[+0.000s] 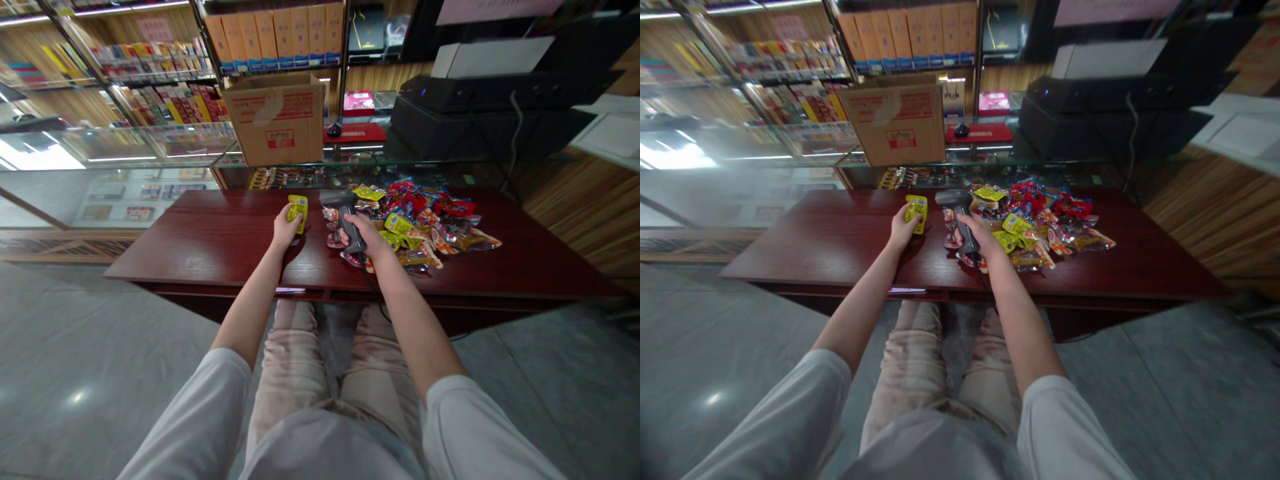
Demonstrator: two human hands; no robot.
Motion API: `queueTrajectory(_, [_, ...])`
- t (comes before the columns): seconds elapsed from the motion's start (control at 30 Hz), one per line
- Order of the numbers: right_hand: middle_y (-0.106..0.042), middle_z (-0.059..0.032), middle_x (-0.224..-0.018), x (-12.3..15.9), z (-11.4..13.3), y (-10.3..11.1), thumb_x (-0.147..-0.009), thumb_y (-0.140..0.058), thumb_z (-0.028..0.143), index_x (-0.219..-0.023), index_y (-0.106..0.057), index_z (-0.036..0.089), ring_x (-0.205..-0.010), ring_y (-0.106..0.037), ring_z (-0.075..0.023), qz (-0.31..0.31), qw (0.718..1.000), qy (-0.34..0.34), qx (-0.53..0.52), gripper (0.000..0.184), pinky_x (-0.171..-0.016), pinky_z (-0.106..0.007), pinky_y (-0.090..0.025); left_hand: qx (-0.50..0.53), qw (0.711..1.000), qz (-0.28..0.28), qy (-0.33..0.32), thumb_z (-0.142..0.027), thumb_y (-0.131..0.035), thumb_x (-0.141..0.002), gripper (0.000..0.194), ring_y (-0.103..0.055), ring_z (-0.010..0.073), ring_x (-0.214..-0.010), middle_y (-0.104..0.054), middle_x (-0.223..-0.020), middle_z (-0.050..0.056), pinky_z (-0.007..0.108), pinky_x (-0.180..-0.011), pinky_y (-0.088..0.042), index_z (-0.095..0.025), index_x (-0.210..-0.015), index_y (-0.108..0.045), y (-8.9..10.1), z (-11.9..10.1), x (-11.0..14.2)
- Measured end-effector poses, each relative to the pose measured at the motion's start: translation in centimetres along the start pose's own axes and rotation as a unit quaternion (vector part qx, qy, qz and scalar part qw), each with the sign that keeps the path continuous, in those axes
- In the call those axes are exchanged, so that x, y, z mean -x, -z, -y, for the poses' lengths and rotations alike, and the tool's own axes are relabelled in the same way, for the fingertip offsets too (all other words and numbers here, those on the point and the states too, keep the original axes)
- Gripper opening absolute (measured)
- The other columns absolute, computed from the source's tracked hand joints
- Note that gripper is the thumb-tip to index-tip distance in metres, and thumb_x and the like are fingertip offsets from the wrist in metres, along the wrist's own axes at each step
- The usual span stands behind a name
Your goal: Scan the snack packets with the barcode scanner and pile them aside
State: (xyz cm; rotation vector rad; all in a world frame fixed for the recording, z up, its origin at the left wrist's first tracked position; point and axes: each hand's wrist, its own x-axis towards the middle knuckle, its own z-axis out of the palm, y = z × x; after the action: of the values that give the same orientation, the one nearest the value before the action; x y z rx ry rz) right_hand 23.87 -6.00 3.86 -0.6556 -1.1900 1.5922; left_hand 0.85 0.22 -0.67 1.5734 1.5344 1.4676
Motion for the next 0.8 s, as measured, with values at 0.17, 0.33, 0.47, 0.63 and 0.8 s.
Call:
queueTrajectory(0.17, [-0.071, -0.0036, -0.082, 0.1, 0.1, -0.1, -0.075, -0.071, 0.045, -0.093, -0.057, 0.02, -0.043, -0.046, -0.0082, 0.007, 1.0, 0.007, 0.0, 0.033, -0.038, -0.023, -0.04, -0.059, 0.997, -0.03, -0.031, -0.023, -0.068, -0.075, 0.046, -0.064, 0.0263, -0.112, -0.068, -0.115, 0.013, 0.039, -0.104, -0.047, -0.012, -0.12, -0.065, 0.5, -0.7, 0.0])
queueTrajectory(0.33, [-0.065, -0.0003, -0.064, 0.1, -0.1, 0.2, -0.078, -0.069, 0.046, -0.093, -0.059, 0.018, -0.041, -0.046, -0.0092, 0.008, 1.0, 0.003, 0.014, 0.034, -0.039, -0.023, -0.039, -0.111, 0.993, -0.033, -0.018, -0.024, -0.065, -0.078, 0.058, -0.063, 0.0243, -0.114, -0.065, -0.124, 0.009, 0.036, -0.101, -0.047, -0.019, -0.134, -0.052, 1.8, -1.9, 0.4])
queueTrajectory(0.47, [-0.055, 0.0038, -0.049, 0.1, -0.2, 0.4, -0.08, -0.066, 0.046, -0.096, -0.061, 0.015, -0.04, -0.046, -0.0108, 0.02, 1.0, -0.003, 0.017, 0.035, -0.04, -0.022, -0.039, -0.234, 0.971, -0.013, 0.04, -0.034, -0.062, -0.083, 0.048, -0.065, 0.0293, -0.108, -0.068, -0.117, 0.009, 0.042, -0.095, -0.047, -0.023, -0.128, -0.052, 2.6, -2.7, 0.9])
queueTrajectory(0.63, [-0.053, 0.0046, -0.047, 0.2, -0.1, 0.4, -0.081, -0.064, 0.049, -0.097, -0.061, 0.015, -0.04, -0.046, -0.0109, 0.022, 0.999, -0.006, 0.03, 0.038, -0.041, -0.022, -0.039, -0.363, 0.93, -0.031, 0.05, -0.034, -0.056, -0.086, 0.042, -0.054, 0.0393, -0.12, -0.064, -0.126, 0.017, 0.055, -0.101, -0.036, -0.02, -0.125, -0.06, 3.2, -3.3, 1.5])
queueTrajectory(0.8, [-0.053, 0.0043, -0.046, 0.1, -0.1, 0.5, -0.082, -0.063, 0.048, -0.099, -0.062, 0.014, -0.039, -0.046, -0.0105, 0.026, 0.999, -0.004, 0.031, 0.038, -0.04, -0.021, -0.037, -0.413, 0.907, -0.084, 0.021, -0.02, -0.044, -0.089, 0.042, -0.045, 0.0384, -0.126, -0.059, -0.133, 0.016, 0.056, -0.106, -0.028, -0.022, -0.125, -0.064, 3.6, -3.7, 2.2])
